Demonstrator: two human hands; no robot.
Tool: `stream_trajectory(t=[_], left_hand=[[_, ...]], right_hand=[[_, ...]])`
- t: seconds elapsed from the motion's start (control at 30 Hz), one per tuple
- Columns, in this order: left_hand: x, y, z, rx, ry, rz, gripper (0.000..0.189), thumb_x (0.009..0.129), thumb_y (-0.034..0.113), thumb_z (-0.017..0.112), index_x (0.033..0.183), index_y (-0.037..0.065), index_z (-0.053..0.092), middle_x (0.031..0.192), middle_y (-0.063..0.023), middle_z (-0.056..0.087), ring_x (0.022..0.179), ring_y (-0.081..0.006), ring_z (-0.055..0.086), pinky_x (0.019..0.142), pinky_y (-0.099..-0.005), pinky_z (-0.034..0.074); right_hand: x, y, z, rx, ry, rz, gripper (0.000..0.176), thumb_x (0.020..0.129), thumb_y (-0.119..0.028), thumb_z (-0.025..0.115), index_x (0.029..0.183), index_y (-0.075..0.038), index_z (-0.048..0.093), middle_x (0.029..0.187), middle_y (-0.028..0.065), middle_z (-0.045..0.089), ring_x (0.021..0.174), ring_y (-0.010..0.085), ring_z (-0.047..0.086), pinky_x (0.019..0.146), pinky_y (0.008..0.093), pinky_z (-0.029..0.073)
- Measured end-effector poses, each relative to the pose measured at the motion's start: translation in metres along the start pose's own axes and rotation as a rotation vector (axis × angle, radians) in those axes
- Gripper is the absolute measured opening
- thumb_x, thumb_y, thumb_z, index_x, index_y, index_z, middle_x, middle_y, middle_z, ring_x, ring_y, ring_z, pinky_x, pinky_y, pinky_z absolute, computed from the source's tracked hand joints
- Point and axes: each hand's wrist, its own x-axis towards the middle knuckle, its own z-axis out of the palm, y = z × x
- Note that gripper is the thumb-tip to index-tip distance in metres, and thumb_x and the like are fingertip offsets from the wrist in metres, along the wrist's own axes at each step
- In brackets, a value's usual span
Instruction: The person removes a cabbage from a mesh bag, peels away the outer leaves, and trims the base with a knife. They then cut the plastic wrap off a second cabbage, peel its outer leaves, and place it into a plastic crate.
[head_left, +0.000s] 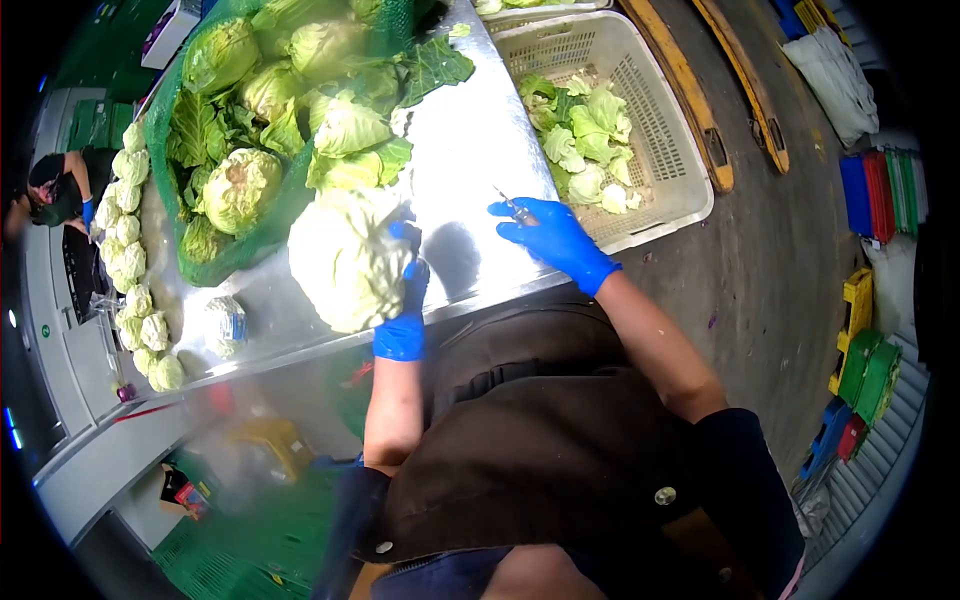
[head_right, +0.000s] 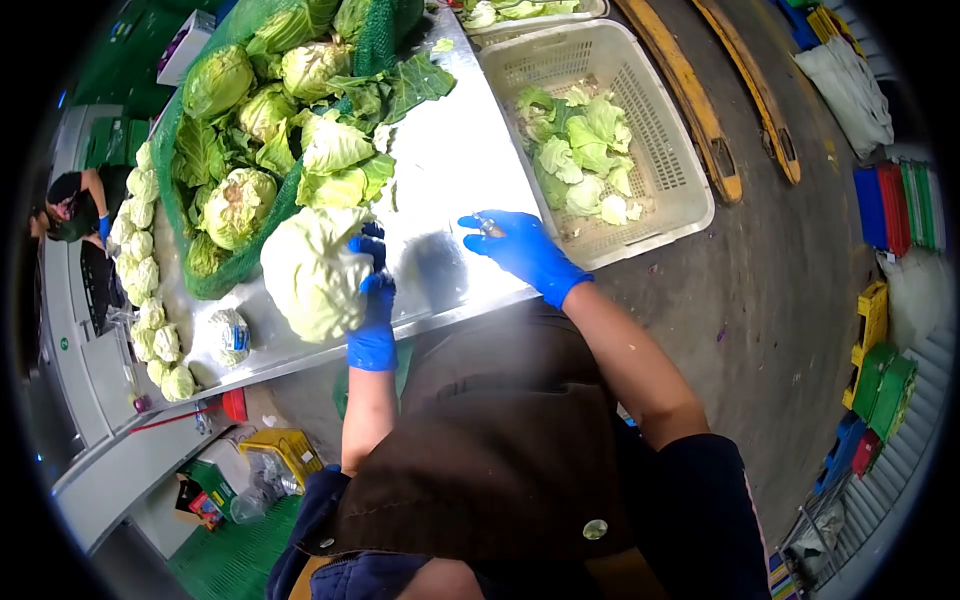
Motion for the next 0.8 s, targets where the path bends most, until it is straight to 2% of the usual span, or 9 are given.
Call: stream_trajectory(t=[0.1,0.17,0.27,0.33,0.4,0.5,0.53,0.67,0.8], left_hand=[[0.005,0.016,-0.027,0.648,-0.105,0.210,0.053,0.091,0.036,0.053,0.140,0.013,0.046,0.144,-0.0089,0.046,0.135,-0.0257,0.040,0.114,-0.0370,0.028],[0.014,0.066,-0.024,0.829,-0.009,0.269,0.059,0.085,0.033,0.065,0.138,0.014,0.048,0.143,-0.0097,0.047,0.132,-0.0263,0.043,0.113,-0.0390,0.030],[0.010,0.117,-0.032,-1.073,-0.045,-0.202,0.077,0.078,0.034,0.076,0.143,0.013,0.041,0.145,-0.0106,0.045,0.131,-0.0276,0.046,0.113,-0.0434,0.031],[0.014,0.118,-0.047,-1.408,0.002,-0.355,0.075,0.085,0.044,0.067,0.146,0.012,0.037,0.148,-0.0116,0.041,0.133,-0.0294,0.043,0.113,-0.0468,0.030],[0.019,0.071,-0.061,-1.051,0.070,-0.348,0.073,0.091,0.052,0.055,0.148,0.011,0.034,0.151,-0.0122,0.037,0.134,-0.0315,0.041,0.113,-0.0502,0.029],[0.014,0.026,-0.051,-1.744,-0.284,-0.293,0.073,0.095,0.059,0.039,0.149,0.011,0.031,0.152,-0.0116,0.036,0.136,-0.0337,0.038,0.113,-0.0541,0.028],[0.012,0.067,-0.031,-1.279,0.132,-0.616,0.070,0.096,0.056,0.040,0.148,0.010,0.033,0.150,-0.0127,0.038,0.136,-0.0338,0.039,0.112,-0.0539,0.030],[-0.010,0.044,-0.012,-1.487,-0.075,-0.628,0.070,0.095,0.057,0.042,0.146,0.010,0.037,0.148,-0.0154,0.040,0.133,-0.0355,0.042,0.112,-0.0540,0.031],[-0.001,0.050,-0.001,-1.612,-0.019,-0.649,0.073,0.093,0.060,0.044,0.145,0.010,0.038,0.147,-0.0146,0.042,0.133,-0.0354,0.043,0.112,-0.0533,0.031]], right_hand=[[0.001,-0.045,0.006,-0.139,0.073,-0.430,0.073,0.080,-0.012,0.076,0.144,-0.004,0.042,0.140,0.0093,0.052,0.123,0.0138,0.051,0.099,0.0278,0.045],[0.006,-0.082,0.011,-0.068,-0.039,-0.458,0.082,0.078,-0.022,0.080,0.147,-0.009,0.038,0.123,0.0048,0.058,0.106,0.0111,0.054,0.089,0.0269,0.046],[0.010,-0.102,0.018,0.282,-0.198,-0.418,0.088,0.078,-0.027,0.082,0.150,-0.012,0.033,0.094,-0.0027,0.060,0.071,0.0041,0.052,0.067,0.0241,0.047],[0.012,-0.094,0.010,0.487,-0.207,-0.330,0.083,0.081,-0.025,0.079,0.149,-0.011,0.035,0.087,-0.0038,0.059,0.060,0.0017,0.049,0.055,0.0207,0.043],[0.007,-0.088,0.004,0.580,-0.193,-0.129,0.069,0.085,-0.023,0.074,0.145,-0.010,0.042,0.082,-0.0029,0.061,0.049,0.0011,0.045,0.043,0.0169,0.035],[0.010,-0.075,0.022,0.709,-0.117,0.173,0.044,0.088,-0.029,0.071,0.124,-0.005,0.061,0.065,-0.0052,0.054,0.045,0.0005,0.042,0.040,0.0175,0.031],[0.006,-0.069,0.025,0.598,-0.101,0.188,0.035,0.090,-0.033,0.070,0.112,-0.005,0.066,0.061,-0.0064,0.053,0.048,0.0007,0.045,0.042,0.0182,0.033],[0.009,-0.057,0.012,0.224,-0.043,0.282,0.038,0.089,-0.037,0.070,0.106,-0.003,0.068,0.064,-0.0013,0.058,0.058,0.0056,0.052,0.053,0.0232,0.043],[0.022,-0.030,0.010,-0.091,0.231,-0.271,0.047,0.084,-0.030,0.075,0.116,0.002,0.062,0.083,0.0093,0.066,0.077,0.0122,0.060,0.074,0.0287,0.051]])
